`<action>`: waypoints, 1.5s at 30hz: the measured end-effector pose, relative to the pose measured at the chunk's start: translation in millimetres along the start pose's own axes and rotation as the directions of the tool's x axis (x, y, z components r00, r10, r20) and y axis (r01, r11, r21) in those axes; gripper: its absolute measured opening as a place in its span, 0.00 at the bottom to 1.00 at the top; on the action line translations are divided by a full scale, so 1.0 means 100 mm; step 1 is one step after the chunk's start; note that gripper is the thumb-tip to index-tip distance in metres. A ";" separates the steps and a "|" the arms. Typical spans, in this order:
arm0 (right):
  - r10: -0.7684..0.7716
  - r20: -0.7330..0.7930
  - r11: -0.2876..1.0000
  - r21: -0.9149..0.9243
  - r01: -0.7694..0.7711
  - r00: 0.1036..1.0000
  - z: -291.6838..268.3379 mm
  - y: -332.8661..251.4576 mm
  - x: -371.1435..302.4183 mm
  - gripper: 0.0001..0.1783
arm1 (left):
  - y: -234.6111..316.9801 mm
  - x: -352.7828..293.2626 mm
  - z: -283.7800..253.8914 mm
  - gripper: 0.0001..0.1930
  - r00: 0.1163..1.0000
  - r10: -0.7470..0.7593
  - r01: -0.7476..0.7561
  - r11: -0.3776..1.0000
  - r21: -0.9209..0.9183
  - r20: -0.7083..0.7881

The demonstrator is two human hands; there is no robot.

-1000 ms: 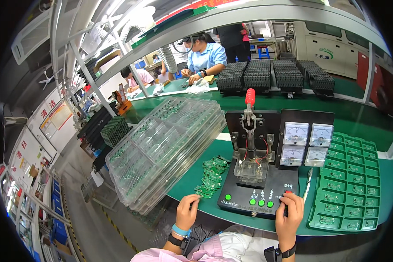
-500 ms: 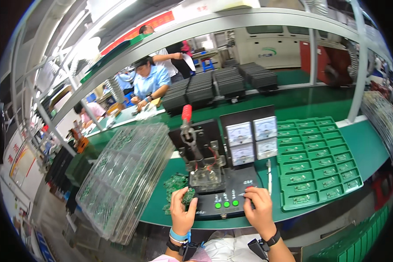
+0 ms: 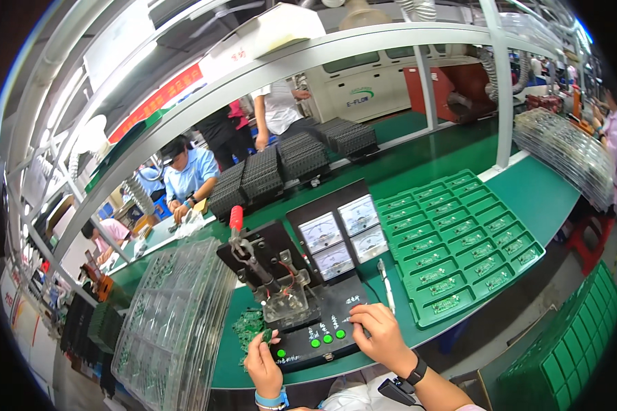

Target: Testing printed circuit boards by placing them into a testing jig and monitoring gauges.

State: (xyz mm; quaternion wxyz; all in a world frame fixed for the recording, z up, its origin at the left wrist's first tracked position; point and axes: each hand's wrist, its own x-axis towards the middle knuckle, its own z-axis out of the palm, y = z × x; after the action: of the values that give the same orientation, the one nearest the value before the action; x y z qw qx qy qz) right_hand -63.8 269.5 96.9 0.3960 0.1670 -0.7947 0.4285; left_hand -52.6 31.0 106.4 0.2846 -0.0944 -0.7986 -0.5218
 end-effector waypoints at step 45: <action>-0.018 0.023 0.998 0.059 0.017 1.000 0.02 0.07 -0.07 0.07 | -0.12 -0.17 -0.25 0.10 0.979 0.173 -0.195 0.946 0.257 0.107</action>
State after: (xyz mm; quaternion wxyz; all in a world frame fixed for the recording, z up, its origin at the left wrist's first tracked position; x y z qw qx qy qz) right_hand -64.4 271.8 86.6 0.3855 0.1905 -0.7849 0.4461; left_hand -34.7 6.2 95.3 0.3087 -0.1511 -0.8603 -0.3764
